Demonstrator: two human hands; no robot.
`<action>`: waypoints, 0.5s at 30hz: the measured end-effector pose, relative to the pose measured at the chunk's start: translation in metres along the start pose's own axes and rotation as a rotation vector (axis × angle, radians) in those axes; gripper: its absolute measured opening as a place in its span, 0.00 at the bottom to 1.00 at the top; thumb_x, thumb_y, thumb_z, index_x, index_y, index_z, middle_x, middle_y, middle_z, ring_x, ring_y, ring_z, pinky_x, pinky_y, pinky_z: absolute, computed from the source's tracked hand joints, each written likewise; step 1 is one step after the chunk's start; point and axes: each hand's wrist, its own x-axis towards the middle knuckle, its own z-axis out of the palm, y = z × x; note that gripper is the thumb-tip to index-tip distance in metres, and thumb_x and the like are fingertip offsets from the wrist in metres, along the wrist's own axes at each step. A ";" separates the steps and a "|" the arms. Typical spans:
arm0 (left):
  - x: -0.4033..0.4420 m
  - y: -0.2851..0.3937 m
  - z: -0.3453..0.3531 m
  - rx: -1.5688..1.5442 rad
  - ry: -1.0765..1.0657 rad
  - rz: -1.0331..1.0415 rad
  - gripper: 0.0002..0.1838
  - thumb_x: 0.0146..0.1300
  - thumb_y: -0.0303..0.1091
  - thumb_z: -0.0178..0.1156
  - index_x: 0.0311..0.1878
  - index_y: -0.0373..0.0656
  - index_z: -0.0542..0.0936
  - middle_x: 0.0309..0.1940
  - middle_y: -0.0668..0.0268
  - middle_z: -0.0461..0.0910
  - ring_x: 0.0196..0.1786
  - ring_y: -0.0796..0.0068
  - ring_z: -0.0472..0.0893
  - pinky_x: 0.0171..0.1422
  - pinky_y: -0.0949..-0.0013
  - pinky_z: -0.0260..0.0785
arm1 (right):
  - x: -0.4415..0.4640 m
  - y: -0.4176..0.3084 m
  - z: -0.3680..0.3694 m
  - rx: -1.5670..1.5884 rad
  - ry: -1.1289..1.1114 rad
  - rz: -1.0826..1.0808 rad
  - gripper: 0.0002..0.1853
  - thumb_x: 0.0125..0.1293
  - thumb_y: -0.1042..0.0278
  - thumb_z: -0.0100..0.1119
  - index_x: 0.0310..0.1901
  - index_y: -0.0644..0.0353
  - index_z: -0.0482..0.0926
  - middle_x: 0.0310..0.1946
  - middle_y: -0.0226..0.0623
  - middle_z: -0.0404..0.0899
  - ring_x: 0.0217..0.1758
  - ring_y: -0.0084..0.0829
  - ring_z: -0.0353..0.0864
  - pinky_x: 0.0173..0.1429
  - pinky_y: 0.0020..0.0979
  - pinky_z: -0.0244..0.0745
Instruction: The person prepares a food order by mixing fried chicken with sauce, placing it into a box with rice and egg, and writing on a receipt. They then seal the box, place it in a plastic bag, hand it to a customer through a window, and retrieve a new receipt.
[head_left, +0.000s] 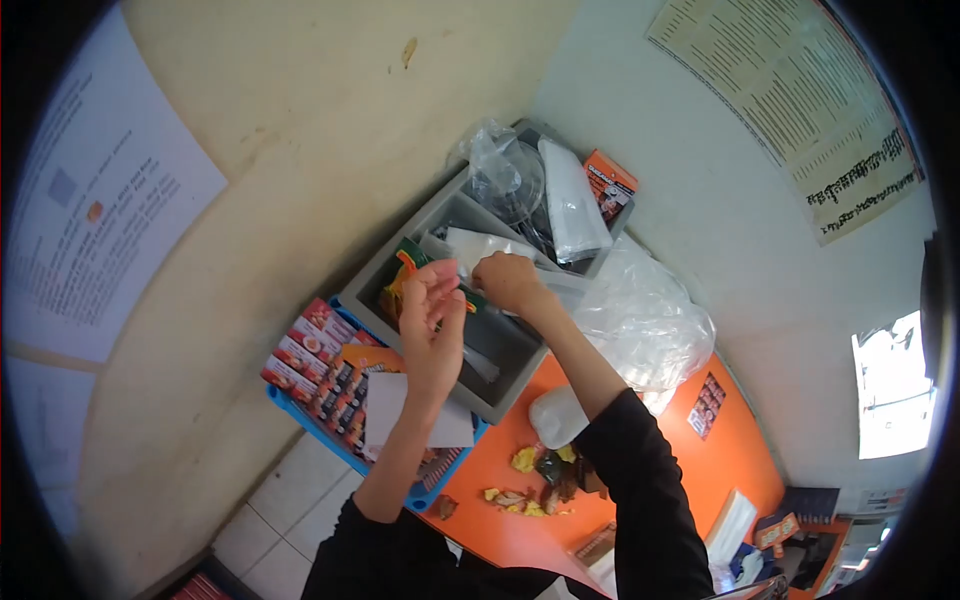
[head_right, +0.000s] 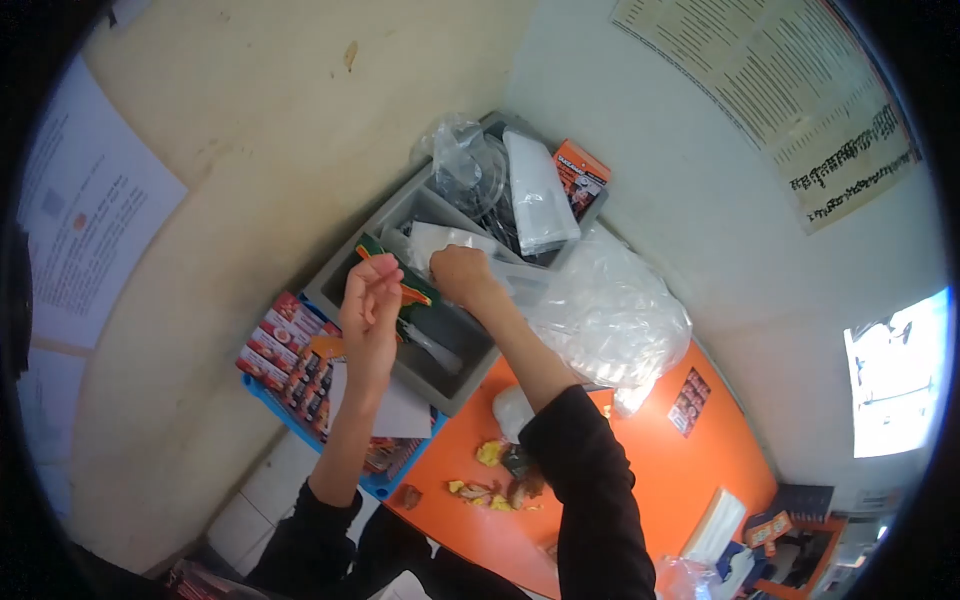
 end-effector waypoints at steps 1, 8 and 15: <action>0.004 0.002 -0.003 0.008 -0.027 -0.015 0.14 0.64 0.25 0.51 0.53 0.36 0.70 0.51 0.61 0.73 0.53 0.72 0.75 0.56 0.72 0.66 | -0.001 0.003 -0.002 0.058 0.024 0.019 0.09 0.53 0.61 0.61 0.30 0.55 0.84 0.31 0.40 0.81 0.38 0.40 0.80 0.43 0.40 0.75; 0.050 -0.013 -0.002 0.833 -0.253 0.463 0.24 0.45 0.35 0.69 0.49 0.53 0.77 0.58 0.54 0.66 0.67 0.47 0.59 0.66 0.48 0.53 | -0.025 0.023 -0.042 0.739 0.192 0.096 0.15 0.42 0.56 0.73 0.23 0.59 0.82 0.19 0.35 0.80 0.26 0.30 0.80 0.36 0.31 0.73; 0.060 -0.072 -0.005 1.089 -0.015 0.624 0.19 0.41 0.28 0.67 0.42 0.49 0.80 0.56 0.53 0.68 0.67 0.49 0.59 0.69 0.44 0.47 | -0.192 0.014 -0.174 1.204 0.336 -0.475 0.11 0.54 0.71 0.66 0.25 0.60 0.72 0.45 0.36 0.77 0.52 0.26 0.72 0.60 0.34 0.64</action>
